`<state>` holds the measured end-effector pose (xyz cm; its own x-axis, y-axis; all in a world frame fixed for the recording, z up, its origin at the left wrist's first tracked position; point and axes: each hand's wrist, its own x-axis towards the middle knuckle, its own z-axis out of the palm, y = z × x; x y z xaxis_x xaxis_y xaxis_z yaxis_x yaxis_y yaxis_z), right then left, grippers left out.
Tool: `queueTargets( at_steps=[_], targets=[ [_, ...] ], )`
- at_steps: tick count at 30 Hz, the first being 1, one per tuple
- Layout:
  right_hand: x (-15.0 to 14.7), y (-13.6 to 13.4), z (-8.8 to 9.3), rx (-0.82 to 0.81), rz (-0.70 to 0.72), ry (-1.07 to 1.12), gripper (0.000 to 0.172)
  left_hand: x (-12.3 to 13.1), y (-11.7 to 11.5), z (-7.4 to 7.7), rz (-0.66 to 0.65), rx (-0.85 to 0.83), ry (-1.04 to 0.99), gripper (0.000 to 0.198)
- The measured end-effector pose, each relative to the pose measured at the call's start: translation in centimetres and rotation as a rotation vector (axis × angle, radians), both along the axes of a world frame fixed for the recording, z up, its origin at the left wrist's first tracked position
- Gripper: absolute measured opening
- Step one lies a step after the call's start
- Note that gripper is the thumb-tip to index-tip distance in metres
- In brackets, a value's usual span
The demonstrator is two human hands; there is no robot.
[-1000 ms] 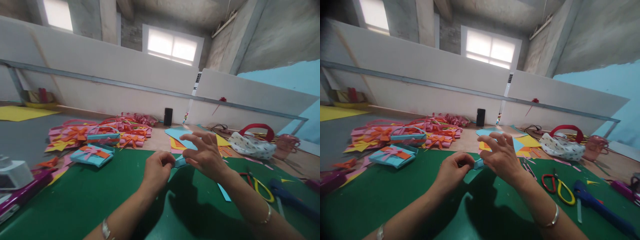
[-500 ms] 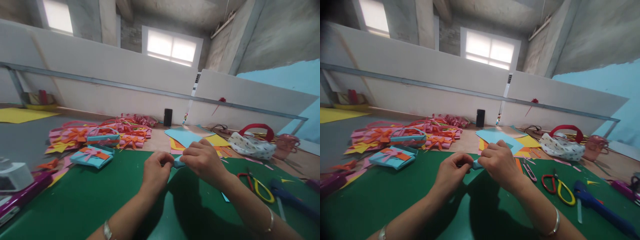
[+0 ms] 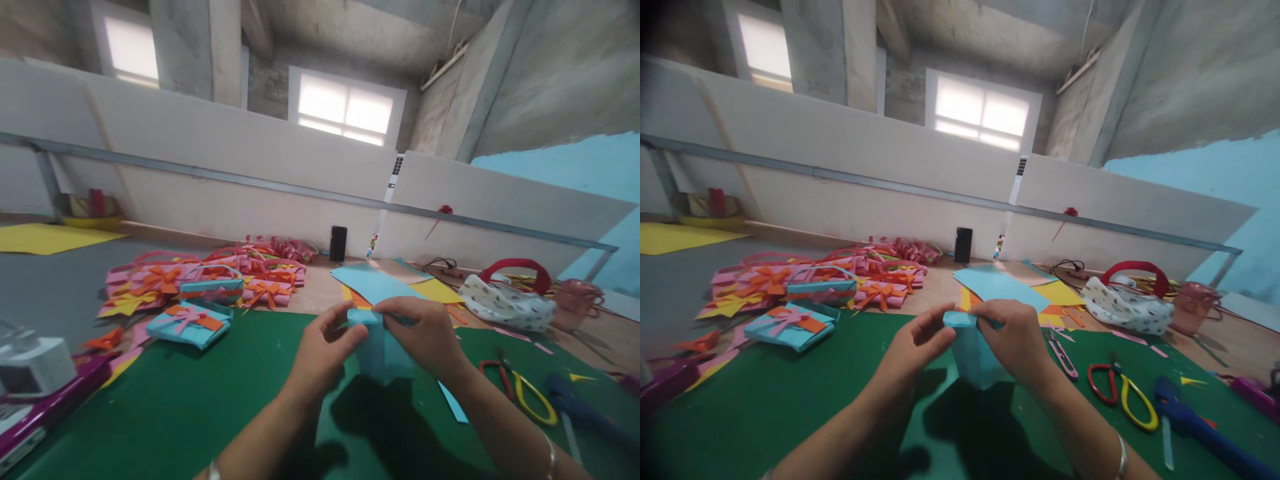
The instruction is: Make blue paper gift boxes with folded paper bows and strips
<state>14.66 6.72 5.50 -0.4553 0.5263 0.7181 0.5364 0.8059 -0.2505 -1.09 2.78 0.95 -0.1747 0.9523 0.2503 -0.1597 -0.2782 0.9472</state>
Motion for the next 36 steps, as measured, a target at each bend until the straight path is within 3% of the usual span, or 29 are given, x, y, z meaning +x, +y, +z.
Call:
queueTargets(
  at_steps=[3,10,20,23,28,30,32,34,36],
  targets=[
    [0.0,0.1,0.2,-0.112,0.062,0.071,0.021,0.2,-0.5,0.3,-0.105,0.013,-0.071,0.042],
    [-0.1,0.4,0.3,-0.178,0.166,0.036,0.018,0.0,-0.8,0.7,-0.09,-0.03,-0.115,0.028],
    [0.1,0.4,0.6,-0.371,0.273,0.076,0.014,-0.5,-1.0,0.7,-0.047,-0.041,0.041,0.027],
    [0.0,0.5,0.4,-0.347,0.233,0.07,0.013,-0.3,-1.1,0.9,0.012,-0.043,0.015,0.025],
    [0.0,0.5,0.0,-0.15,0.124,0.06,0.015,-0.1,-1.1,1.0,0.054,-0.044,0.027,0.025],
    [-0.3,0.3,-0.3,-0.049,0.071,0.088,0.017,-0.1,-1.0,0.7,0.063,-0.05,0.003,0.034],
    [-0.8,-0.1,-0.6,0.034,0.017,0.128,0.018,0.0,-0.8,0.3,0.063,-0.001,-0.004,0.057],
    [-1.4,-0.6,-0.8,0.088,-0.028,0.156,0.019,0.2,-0.8,0.0,0.109,0.082,0.082,0.085],
    [-1.9,-1.2,-0.9,0.128,-0.05,0.168,0.02,0.5,-1.0,-0.1,0.216,0.142,0.232,0.098]
  ],
)
